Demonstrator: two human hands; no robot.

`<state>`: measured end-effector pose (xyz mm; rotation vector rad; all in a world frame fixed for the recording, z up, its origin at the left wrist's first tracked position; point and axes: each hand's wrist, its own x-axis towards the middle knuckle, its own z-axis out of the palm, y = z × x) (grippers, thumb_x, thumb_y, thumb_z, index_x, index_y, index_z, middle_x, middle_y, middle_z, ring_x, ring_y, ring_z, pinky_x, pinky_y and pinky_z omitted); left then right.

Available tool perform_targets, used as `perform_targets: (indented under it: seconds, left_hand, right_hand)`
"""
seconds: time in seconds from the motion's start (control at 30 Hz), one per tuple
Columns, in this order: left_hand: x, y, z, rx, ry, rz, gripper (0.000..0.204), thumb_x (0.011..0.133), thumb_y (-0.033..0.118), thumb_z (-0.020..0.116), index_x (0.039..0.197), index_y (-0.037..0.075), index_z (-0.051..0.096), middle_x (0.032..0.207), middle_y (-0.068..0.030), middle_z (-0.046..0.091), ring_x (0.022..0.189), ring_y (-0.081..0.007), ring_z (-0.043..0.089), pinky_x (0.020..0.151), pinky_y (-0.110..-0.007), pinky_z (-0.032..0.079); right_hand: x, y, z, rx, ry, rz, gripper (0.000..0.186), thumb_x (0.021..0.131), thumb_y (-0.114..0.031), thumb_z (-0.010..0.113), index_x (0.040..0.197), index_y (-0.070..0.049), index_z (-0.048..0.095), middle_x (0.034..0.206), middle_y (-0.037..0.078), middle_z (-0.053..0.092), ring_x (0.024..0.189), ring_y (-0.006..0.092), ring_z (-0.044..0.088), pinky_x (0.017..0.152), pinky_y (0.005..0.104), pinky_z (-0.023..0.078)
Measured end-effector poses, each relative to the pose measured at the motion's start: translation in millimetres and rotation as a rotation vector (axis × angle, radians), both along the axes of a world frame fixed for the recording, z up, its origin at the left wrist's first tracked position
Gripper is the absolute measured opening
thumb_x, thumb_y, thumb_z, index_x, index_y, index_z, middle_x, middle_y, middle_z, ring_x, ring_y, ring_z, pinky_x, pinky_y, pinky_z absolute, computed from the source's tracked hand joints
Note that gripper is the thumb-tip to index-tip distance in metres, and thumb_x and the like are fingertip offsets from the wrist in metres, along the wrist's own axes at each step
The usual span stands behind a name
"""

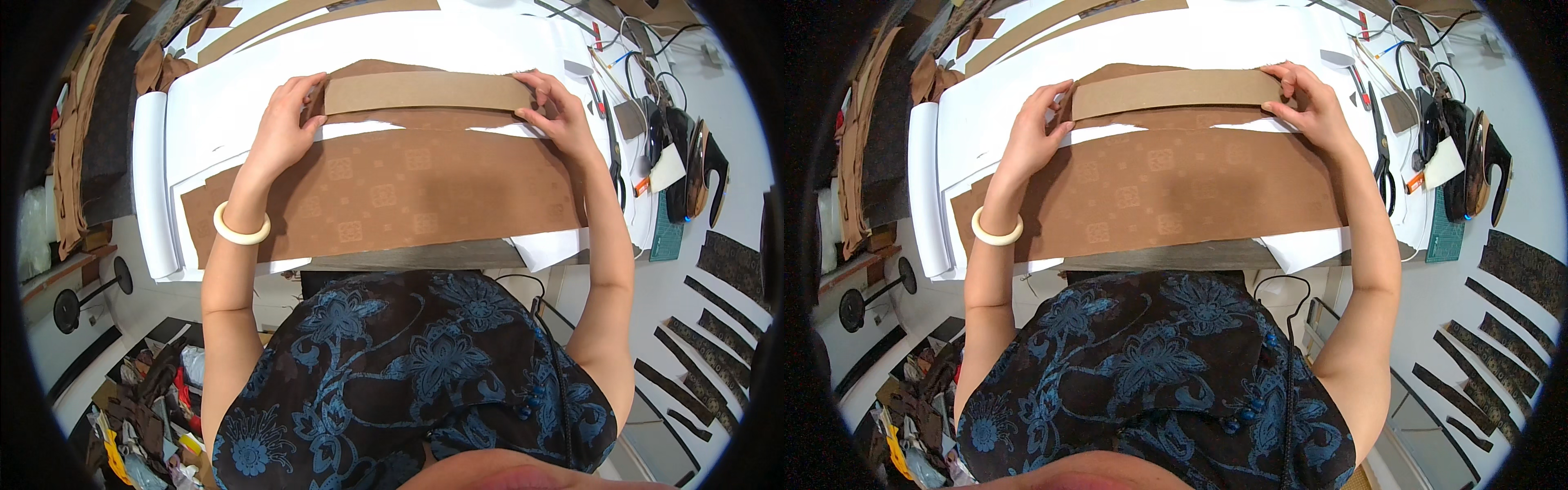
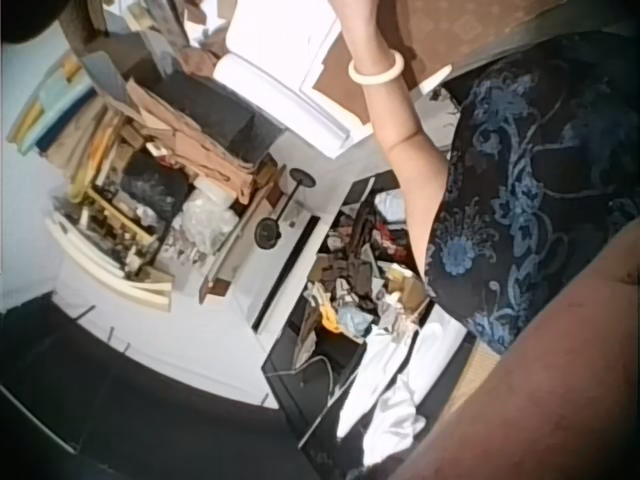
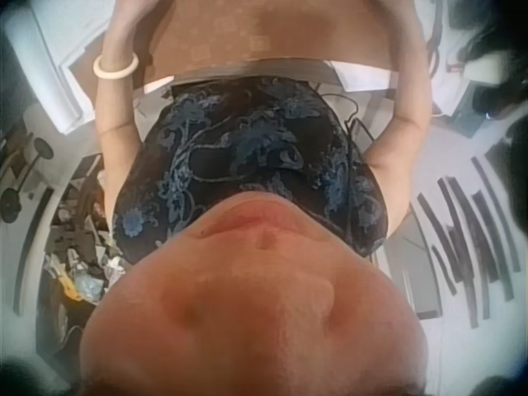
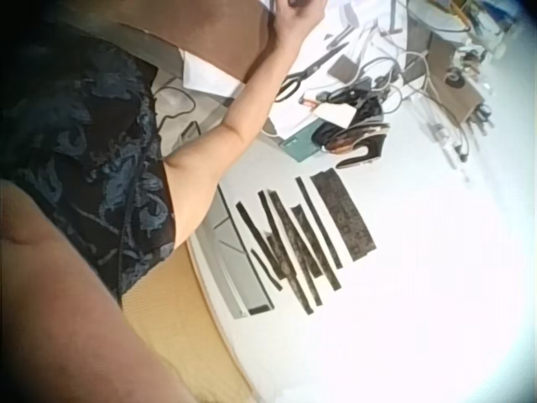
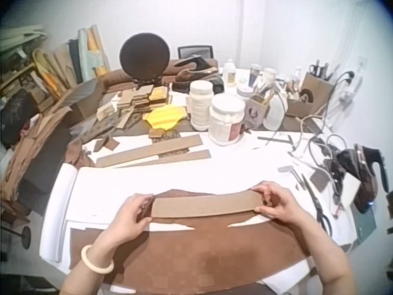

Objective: The person uses large scissors to cut a piece of brown material on a white table. They trim the edges of the material and then cut it into smaller rectangular strips. The person arranges the cut pieces on the table.

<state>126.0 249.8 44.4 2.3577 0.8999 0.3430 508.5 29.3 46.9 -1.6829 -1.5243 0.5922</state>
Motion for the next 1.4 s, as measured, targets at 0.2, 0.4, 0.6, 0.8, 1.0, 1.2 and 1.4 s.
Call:
perform_targets:
  seconds: [0.2,0.4,0.6,0.8,1.0,1.2,1.4]
  left_hand:
    - [-4,2,-4,0.06,-0.015,-0.015,0.06,0.086,-0.007,0.07,0.142,0.009,0.056,0.129,-0.0102,0.063,0.111,-0.0277,0.061,0.096,-0.039,0.054]
    - [-3,3,-5,0.113,-0.021,-0.03,0.059,0.085,-0.008,0.07,0.14,0.008,0.059,0.127,-0.0098,0.064,0.11,-0.0274,0.061,0.096,-0.039,0.052]
    - [2,1,0,0.107,-0.078,-0.053,0.049,0.086,-0.01,0.064,0.133,0.005,0.062,0.126,-0.0121,0.065,0.114,-0.0294,0.061,0.101,-0.04,0.052]
    - [10,3,-4,-0.065,-0.265,-0.079,0.041,0.088,-0.005,0.068,0.128,0.003,0.065,0.122,-0.0121,0.067,0.113,-0.0278,0.064,0.1,-0.037,0.051]
    - [13,1,-8,0.006,-0.16,-0.067,0.045,0.086,-0.001,0.076,0.13,0.005,0.065,0.123,-0.01,0.068,0.116,-0.0274,0.06,0.1,-0.038,0.051]
    - [13,2,-9,0.011,-0.137,-0.081,0.049,0.084,0.0,0.078,0.131,0.006,0.064,0.128,-0.0095,0.067,0.119,-0.0276,0.059,0.102,-0.039,0.05]
    - [11,0,-10,0.021,-0.135,-0.11,0.055,0.082,0.0,0.079,0.134,0.006,0.063,0.131,-0.0096,0.066,0.122,-0.029,0.057,0.104,-0.04,0.049]
  right_hand:
    - [3,4,-2,0.033,-0.019,0.047,0.032,0.083,0.001,0.079,0.089,-0.005,0.049,0.122,0.009,0.068,0.109,0.0198,0.063,0.097,0.0366,0.055]
    - [7,3,-15,0.045,0.092,0.071,0.031,0.083,0.001,0.08,0.091,-0.003,0.051,0.124,0.009,0.069,0.109,0.0199,0.063,0.096,0.0354,0.055]
    - [2,0,-9,0.071,0.038,-0.005,0.022,0.087,-0.002,0.078,0.103,-0.003,0.062,0.132,0.009,0.069,0.117,0.0188,0.066,0.101,0.0324,0.053]
    - [46,-9,-1,0.159,-0.076,-0.267,0.014,0.1,-0.008,0.064,0.112,-0.004,0.07,0.111,0.005,0.077,0.104,0.0147,0.071,0.095,0.0298,0.055]
    - [41,-14,6,-0.019,-0.062,-0.143,0.024,0.092,-0.013,0.075,0.115,-0.007,0.07,0.108,0.001,0.074,0.102,0.0168,0.068,0.097,0.0323,0.054]
    - [28,-13,11,-0.173,-0.025,-0.058,0.05,0.082,-0.01,0.084,0.128,-0.008,0.064,0.126,0.004,0.07,0.115,0.019,0.066,0.106,0.0355,0.051]
    - [29,-12,12,-0.189,-0.001,-0.058,0.05,0.081,-0.006,0.083,0.128,-0.007,0.065,0.122,0.006,0.069,0.114,0.0204,0.066,0.104,0.0345,0.052]
